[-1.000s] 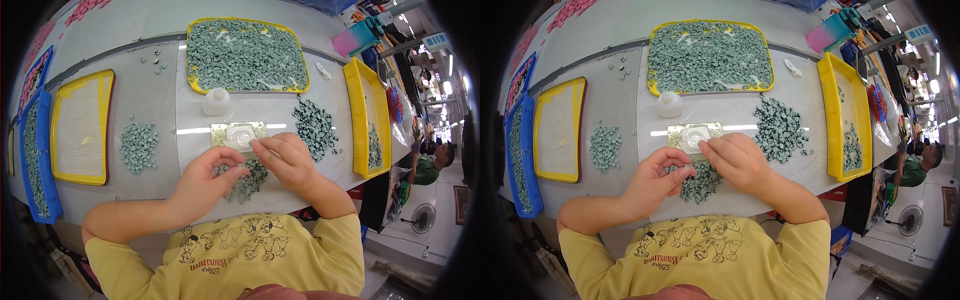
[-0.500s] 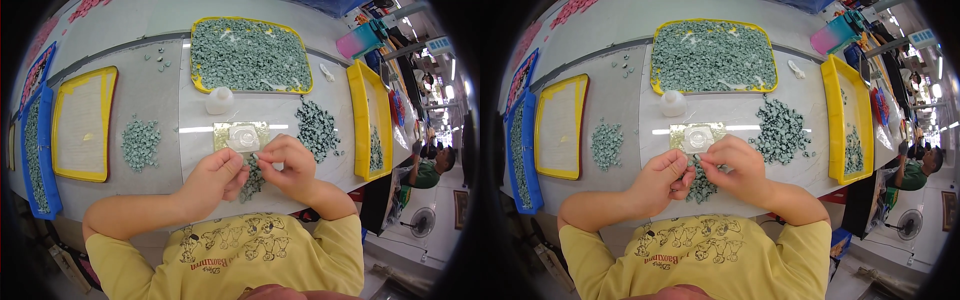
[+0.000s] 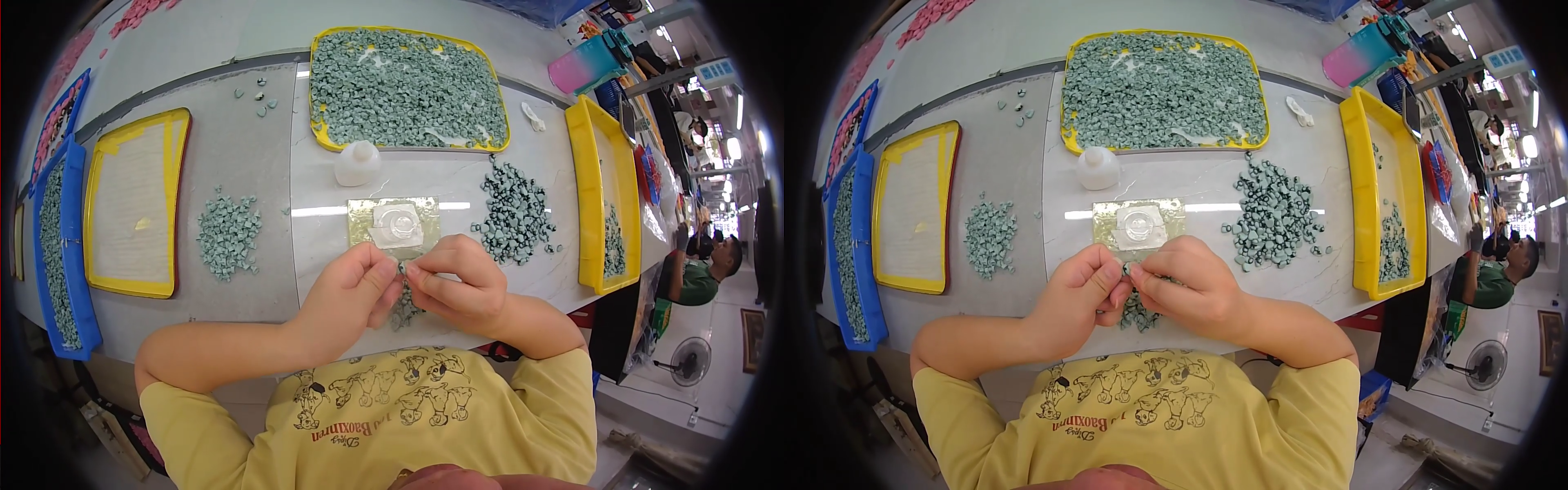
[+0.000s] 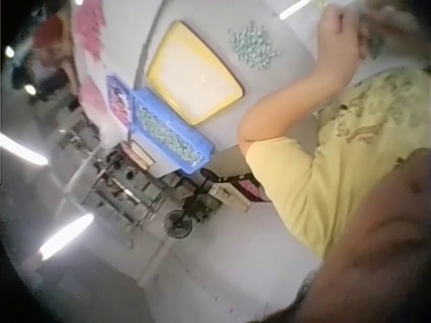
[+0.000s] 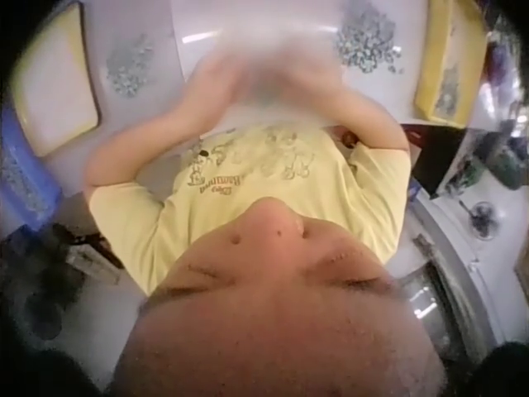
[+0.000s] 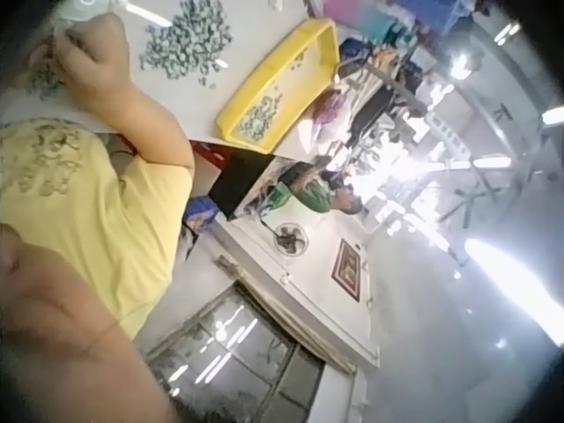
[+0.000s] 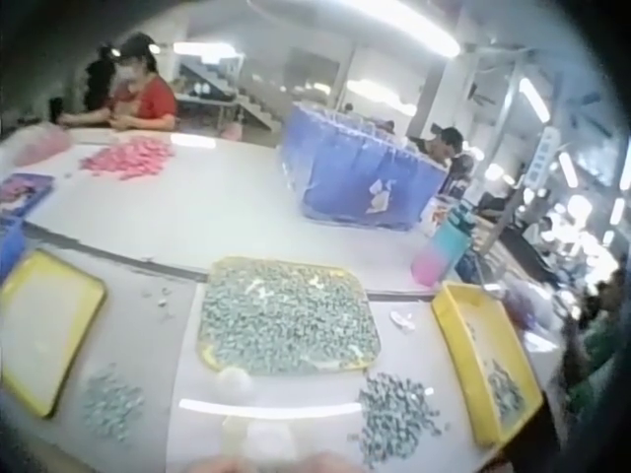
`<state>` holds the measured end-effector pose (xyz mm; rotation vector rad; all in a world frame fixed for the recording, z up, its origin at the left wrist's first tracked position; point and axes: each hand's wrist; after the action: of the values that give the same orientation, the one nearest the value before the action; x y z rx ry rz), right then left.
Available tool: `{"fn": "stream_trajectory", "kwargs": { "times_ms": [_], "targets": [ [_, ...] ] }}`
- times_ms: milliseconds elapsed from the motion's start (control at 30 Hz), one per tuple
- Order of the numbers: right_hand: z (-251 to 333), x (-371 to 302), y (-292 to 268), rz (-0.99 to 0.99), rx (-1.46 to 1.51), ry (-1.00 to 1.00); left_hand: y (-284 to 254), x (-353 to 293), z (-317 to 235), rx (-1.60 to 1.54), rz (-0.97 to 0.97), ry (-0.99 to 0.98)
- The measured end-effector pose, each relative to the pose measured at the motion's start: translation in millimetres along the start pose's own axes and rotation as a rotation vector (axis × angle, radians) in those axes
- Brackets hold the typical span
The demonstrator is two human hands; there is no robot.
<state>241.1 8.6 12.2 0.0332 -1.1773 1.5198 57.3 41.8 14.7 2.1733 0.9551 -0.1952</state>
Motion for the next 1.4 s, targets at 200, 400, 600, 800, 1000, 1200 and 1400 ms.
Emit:
{"fn": "stream_trajectory", "kwargs": {
  "times_ms": [200,400,600,800,1000,1200,1400],
  "targets": [
    [-1.8,-1.1,-5.4,0.013,0.1,0.147,2.7,0.9,-5.0,0.125,-0.01,0.069],
    [-10.8,10.6,-32.7,0.038,-0.054,0.503,2.4,-3.8,-7.9,0.249,-0.019,0.004],
    [-27.5,-9.1,-64.3,0.297,-0.311,0.735,2.2,-3.6,-6.0,0.322,-0.023,-0.031],
    [-25.9,-15.8,-59.0,0.428,-0.439,0.719,6.0,-3.4,-2.9,0.307,-0.048,0.009],
    [-25.0,-16.2,-50.9,0.333,-0.355,0.733,6.4,-2.4,0.2,0.347,-0.05,0.072],
    [-21.4,-8.7,-46.5,0.192,-0.232,0.694,8.9,-0.1,-2.1,0.426,-0.052,0.059],
    [-27.0,-14.1,-31.8,0.09,-0.149,0.663,5.9,2.0,1.0,0.367,-0.023,0.097]
  ]
}}
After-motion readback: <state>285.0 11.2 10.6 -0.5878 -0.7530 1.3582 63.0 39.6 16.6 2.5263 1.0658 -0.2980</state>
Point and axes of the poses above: each hand's wrist, its own x-axis towards the middle knuckle, its own y-axis out of the palm, z = x × y, and after that the axes turned 5 degrees about y, right-handed
